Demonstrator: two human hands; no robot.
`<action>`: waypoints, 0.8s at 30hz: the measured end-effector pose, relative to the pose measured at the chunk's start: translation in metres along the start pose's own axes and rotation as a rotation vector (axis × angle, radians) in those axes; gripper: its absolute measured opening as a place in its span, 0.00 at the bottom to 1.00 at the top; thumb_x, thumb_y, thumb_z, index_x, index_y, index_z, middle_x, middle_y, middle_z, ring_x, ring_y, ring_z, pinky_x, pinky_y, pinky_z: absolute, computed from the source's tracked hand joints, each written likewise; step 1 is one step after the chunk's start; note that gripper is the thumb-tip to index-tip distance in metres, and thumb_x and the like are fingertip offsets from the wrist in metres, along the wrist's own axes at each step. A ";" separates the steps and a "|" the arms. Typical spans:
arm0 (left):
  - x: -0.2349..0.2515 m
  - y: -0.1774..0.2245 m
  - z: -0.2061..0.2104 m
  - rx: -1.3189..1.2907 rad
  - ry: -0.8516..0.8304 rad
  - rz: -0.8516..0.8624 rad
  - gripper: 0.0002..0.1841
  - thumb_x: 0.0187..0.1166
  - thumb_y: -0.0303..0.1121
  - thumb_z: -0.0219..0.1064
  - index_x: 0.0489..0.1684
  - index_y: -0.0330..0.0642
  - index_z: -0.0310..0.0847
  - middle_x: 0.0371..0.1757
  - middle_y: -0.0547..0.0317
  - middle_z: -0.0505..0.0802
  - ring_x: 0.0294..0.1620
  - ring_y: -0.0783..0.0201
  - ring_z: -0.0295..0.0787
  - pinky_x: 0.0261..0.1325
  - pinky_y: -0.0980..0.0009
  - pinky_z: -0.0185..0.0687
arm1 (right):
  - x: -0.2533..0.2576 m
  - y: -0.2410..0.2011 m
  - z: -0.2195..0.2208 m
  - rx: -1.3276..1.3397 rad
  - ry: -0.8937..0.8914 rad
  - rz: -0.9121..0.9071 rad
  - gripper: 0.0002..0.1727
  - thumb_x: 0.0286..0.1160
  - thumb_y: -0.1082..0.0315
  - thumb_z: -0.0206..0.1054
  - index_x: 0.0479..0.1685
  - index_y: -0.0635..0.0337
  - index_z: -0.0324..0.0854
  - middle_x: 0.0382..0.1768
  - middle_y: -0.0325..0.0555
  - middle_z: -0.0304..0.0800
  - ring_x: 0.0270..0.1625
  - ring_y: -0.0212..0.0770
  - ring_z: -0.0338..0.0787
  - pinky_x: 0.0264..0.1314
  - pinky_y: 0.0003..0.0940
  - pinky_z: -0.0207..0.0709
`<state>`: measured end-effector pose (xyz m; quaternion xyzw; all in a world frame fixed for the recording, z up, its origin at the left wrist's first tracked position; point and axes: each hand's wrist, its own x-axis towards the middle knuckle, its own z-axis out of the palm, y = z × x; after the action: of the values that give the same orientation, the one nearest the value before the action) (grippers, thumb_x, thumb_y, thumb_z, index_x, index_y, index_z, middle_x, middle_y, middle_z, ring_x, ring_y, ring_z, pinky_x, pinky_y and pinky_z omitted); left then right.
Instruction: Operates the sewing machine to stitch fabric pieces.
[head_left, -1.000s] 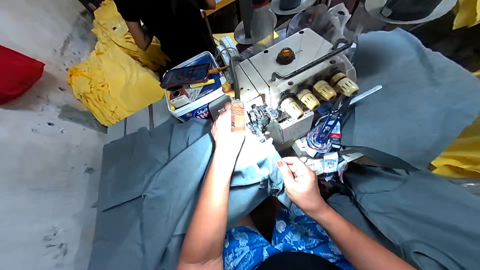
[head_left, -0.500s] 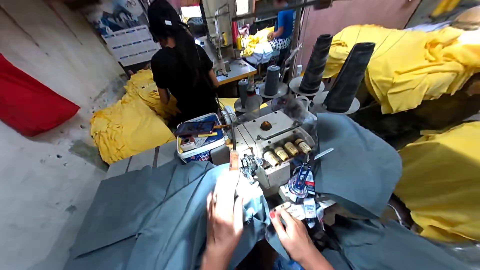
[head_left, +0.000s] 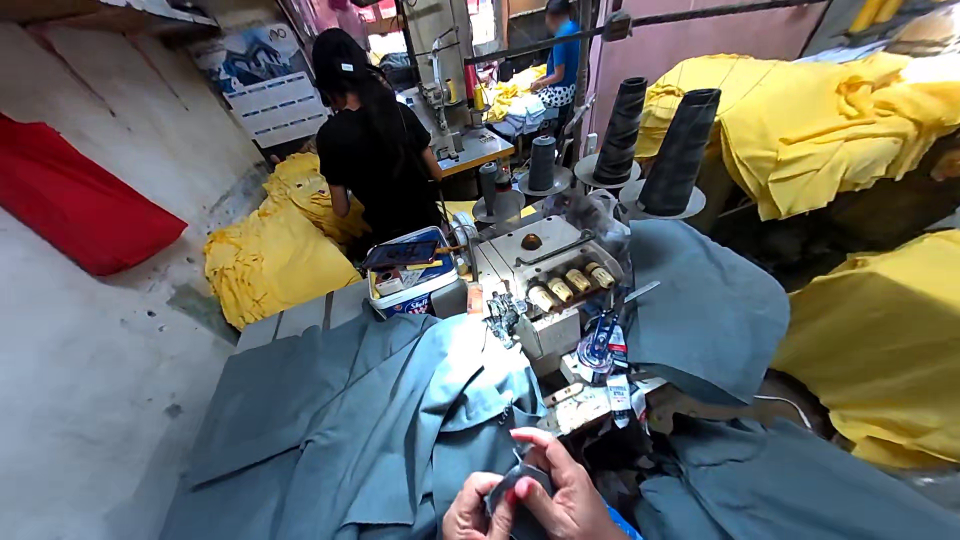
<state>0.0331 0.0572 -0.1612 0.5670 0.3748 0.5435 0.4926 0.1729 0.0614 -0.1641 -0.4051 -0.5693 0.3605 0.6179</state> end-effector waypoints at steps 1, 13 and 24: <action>0.000 0.002 -0.004 0.002 -0.010 0.028 0.08 0.76 0.20 0.69 0.43 0.45 0.90 0.45 0.78 0.95 0.49 0.84 0.90 0.58 0.80 0.87 | -0.001 -0.001 0.000 0.029 -0.047 0.052 0.31 0.78 0.54 0.70 0.65 0.74 0.74 0.32 0.36 0.88 0.35 0.18 0.85 0.44 0.19 0.81; -0.001 0.009 -0.023 -0.156 -0.131 0.064 0.12 0.87 0.41 0.61 0.51 0.62 0.94 0.48 0.83 0.96 0.49 0.87 0.90 0.56 0.85 0.84 | -0.005 -0.001 -0.006 0.094 -0.059 -0.094 0.07 0.79 0.73 0.67 0.44 0.67 0.89 0.43 0.39 0.93 0.49 0.17 0.88 0.57 0.13 0.81; 0.008 -0.009 -0.019 -0.459 -0.445 0.028 0.09 0.81 0.37 0.69 0.55 0.58 0.89 0.46 0.81 0.94 0.48 0.88 0.88 0.54 0.87 0.82 | -0.010 0.001 -0.002 0.443 -0.245 -0.045 0.06 0.74 0.67 0.75 0.37 0.52 0.82 0.43 0.29 0.86 0.53 0.18 0.84 0.57 0.15 0.78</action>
<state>0.0168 0.0699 -0.1695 0.5512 0.1177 0.4831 0.6700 0.1740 0.0523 -0.1695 -0.2004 -0.5559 0.5092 0.6258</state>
